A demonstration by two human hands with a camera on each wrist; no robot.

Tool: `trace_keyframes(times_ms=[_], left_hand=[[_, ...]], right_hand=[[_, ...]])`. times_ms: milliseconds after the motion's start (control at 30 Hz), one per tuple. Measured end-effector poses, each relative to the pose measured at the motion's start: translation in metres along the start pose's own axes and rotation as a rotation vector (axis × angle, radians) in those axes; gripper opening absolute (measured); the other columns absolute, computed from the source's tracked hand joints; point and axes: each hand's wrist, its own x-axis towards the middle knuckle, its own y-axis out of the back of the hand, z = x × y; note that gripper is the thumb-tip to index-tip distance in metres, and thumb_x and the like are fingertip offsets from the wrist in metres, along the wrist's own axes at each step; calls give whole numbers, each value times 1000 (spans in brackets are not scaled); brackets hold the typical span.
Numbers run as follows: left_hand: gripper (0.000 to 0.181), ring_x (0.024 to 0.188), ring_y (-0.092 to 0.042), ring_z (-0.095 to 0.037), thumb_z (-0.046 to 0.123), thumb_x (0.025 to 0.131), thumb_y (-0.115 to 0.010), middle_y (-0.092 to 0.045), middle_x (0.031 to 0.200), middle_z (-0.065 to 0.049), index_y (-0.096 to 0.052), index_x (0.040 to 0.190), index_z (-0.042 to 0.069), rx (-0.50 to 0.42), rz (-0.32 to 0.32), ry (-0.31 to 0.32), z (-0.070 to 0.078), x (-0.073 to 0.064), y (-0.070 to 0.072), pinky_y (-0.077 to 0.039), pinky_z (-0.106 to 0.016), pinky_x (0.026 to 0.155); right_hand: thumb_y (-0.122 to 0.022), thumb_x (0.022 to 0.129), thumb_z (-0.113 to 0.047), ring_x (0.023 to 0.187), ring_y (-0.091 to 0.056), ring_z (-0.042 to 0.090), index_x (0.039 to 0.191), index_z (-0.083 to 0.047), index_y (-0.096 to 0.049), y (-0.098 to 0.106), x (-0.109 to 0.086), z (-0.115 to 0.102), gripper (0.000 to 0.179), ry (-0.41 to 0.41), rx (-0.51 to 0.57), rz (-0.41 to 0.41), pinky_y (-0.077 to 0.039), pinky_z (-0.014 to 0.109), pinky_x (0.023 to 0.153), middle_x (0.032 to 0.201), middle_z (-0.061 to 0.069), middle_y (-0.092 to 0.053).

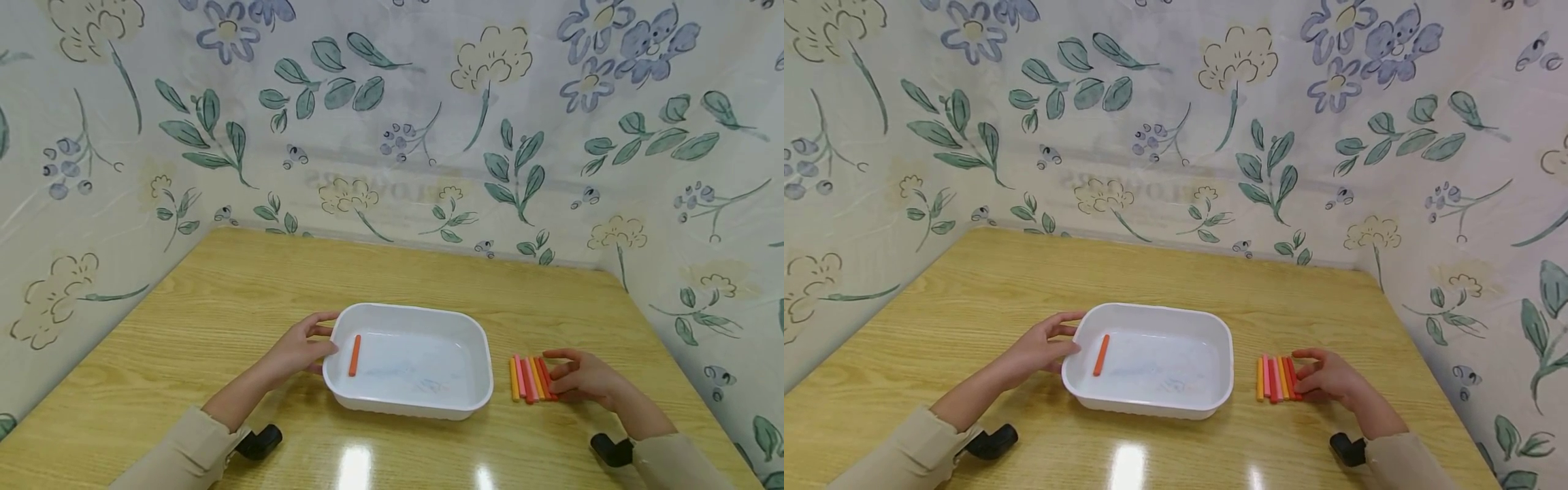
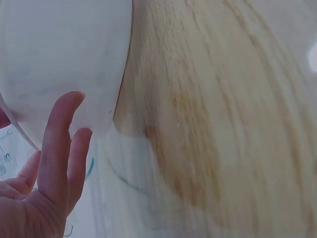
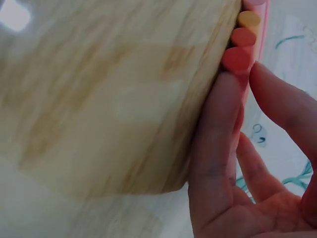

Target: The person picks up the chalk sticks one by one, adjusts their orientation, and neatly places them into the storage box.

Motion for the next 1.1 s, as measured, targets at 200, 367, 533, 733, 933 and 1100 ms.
trace_keyframes(times_ms=[200, 367, 533, 733, 933, 1100], left_hand=[[59, 99, -57, -32, 7, 86, -60, -43, 128, -25, -36, 140, 6, 4, -3, 1, 0, 0, 0, -56, -41, 66], [60, 99, -58, -31, 7, 86, -60, -43, 128, -26, -35, 140, 6, -2, -7, -3, -1, 0, 1, -56, -41, 66], [60, 98, -58, -30, 8, 85, -60, -43, 128, -26, -35, 140, 6, -4, -9, -6, -1, 1, 1, -56, -41, 66], [60, 97, -58, -30, 8, 85, -61, -43, 128, -26, -36, 140, 7, -2, -7, 1, -1, 1, 1, -57, -41, 66], [60, 98, -58, -31, 7, 85, -60, -43, 128, -26, -35, 140, 7, 3, -6, 0, 0, 0, 1, -57, -41, 65], [61, 98, -58, -31, 7, 85, -60, -43, 128, -27, -35, 140, 7, -1, -7, -1, 1, -1, 1, -57, -41, 65]], right_hand=[[-65, 79, 7, 75, -61, 18, 133, 12, -33, -1, 2, -1, 63, -3, -2, -21, -56, 35, 68, 90, 9, -53], [-64, 77, 8, 75, -59, 20, 129, 8, -32, -3, 1, -1, 61, 7, -42, 34, -56, 36, 65, 91, 10, -51], [-63, 77, 8, 74, -59, 20, 129, 7, -28, -5, -1, -1, 63, 18, -70, 85, -55, 35, 64, 95, 13, -53], [-61, 79, 6, 76, -60, 21, 132, 6, -22, -4, -2, 0, 65, 27, -11, 75, -55, 36, 66, 97, 13, -53], [-59, 82, 5, 83, -62, 20, 135, 6, -14, -4, 0, -4, 69, 69, 107, 28, -55, 36, 72, 104, 13, -54], [-57, 85, 4, 87, -61, 18, 138, 6, -9, -9, 2, -9, 71, 101, 175, 2, -54, 36, 77, 108, 14, -52]])
